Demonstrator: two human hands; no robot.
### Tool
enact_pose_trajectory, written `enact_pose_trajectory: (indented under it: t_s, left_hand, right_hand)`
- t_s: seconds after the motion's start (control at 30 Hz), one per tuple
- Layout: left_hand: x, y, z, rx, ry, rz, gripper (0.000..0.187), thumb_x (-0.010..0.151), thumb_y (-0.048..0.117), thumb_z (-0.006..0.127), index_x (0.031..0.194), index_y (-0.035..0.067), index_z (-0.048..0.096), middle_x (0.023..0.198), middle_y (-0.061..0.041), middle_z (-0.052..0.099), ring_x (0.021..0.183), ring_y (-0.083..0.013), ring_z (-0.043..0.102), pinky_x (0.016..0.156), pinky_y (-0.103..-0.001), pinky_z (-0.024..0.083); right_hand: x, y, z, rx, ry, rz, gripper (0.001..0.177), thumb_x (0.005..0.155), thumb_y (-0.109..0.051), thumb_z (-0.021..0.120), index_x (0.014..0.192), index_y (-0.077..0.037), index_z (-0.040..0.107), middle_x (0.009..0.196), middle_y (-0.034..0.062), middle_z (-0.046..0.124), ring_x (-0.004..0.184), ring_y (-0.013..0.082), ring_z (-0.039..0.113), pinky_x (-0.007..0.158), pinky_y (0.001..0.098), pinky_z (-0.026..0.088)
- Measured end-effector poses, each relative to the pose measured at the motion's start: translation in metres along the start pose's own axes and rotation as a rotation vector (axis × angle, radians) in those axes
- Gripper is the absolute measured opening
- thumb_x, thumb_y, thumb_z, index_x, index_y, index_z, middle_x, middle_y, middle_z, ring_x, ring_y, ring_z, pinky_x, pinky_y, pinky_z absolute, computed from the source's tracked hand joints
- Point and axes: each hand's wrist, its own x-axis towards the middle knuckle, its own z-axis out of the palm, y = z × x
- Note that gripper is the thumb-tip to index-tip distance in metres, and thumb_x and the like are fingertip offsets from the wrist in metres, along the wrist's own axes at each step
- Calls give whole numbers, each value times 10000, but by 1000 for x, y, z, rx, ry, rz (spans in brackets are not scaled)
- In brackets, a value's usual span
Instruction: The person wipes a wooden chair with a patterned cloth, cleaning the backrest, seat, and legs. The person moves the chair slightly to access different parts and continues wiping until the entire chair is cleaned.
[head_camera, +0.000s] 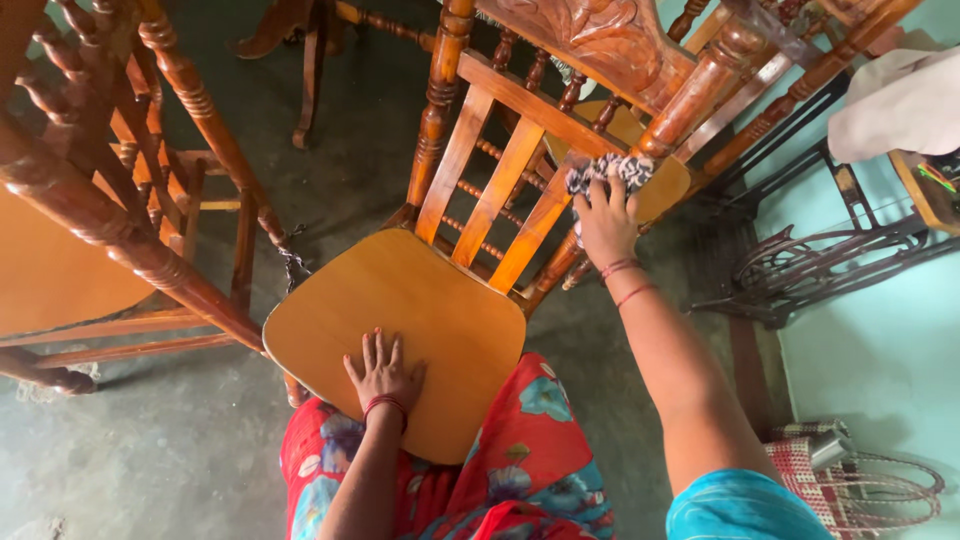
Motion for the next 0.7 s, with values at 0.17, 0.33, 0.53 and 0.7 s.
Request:
enact_pose_trajectory:
  t_s: [0.17,0.33,0.53,0.7]
  left_hand:
    - [-1,1,-4,-9,-35,-14,783,901,665,489,1558,261,355,1702,-48,147,1574,-233,53,1211,-611,-24]
    - [-3,4,-13,-34,-54,-29,782,915,671,475,1564,252,352,1700,-44,149,1578,-230,47,1222,-605,-20]
    - [-1,6,-24,-3,-97,-30,779,913,650,486,1563,247,336,1701,-61,129,1574,-241,34,1209,-608,-26]
    - [7,8,-27,-9,-100,-37,781,909,649,485,1565,255,330,1695,-58,131,1572,-241,36,1211,-618,-25]
  right_hand:
    - [30,-26,-35,263,-82,120,335,865,-149,665,1189,-219,714,1211,66,637,1230,359,495,990,562,331]
    - [123,-56,-19,255,152,71,520,864,-55,616,1354,-222,673,1388,50,616,1448,311,419,1089,597,252]
    - [169,-122,71,364,14,116,574,923,-388,639,1469,-234,546,1614,157,331,1502,442,146,1103,774,130]
    - [100,-215,144,312,-243,25,540,986,-416,500,1496,-240,519,1651,143,303,1520,448,190,1058,693,316]
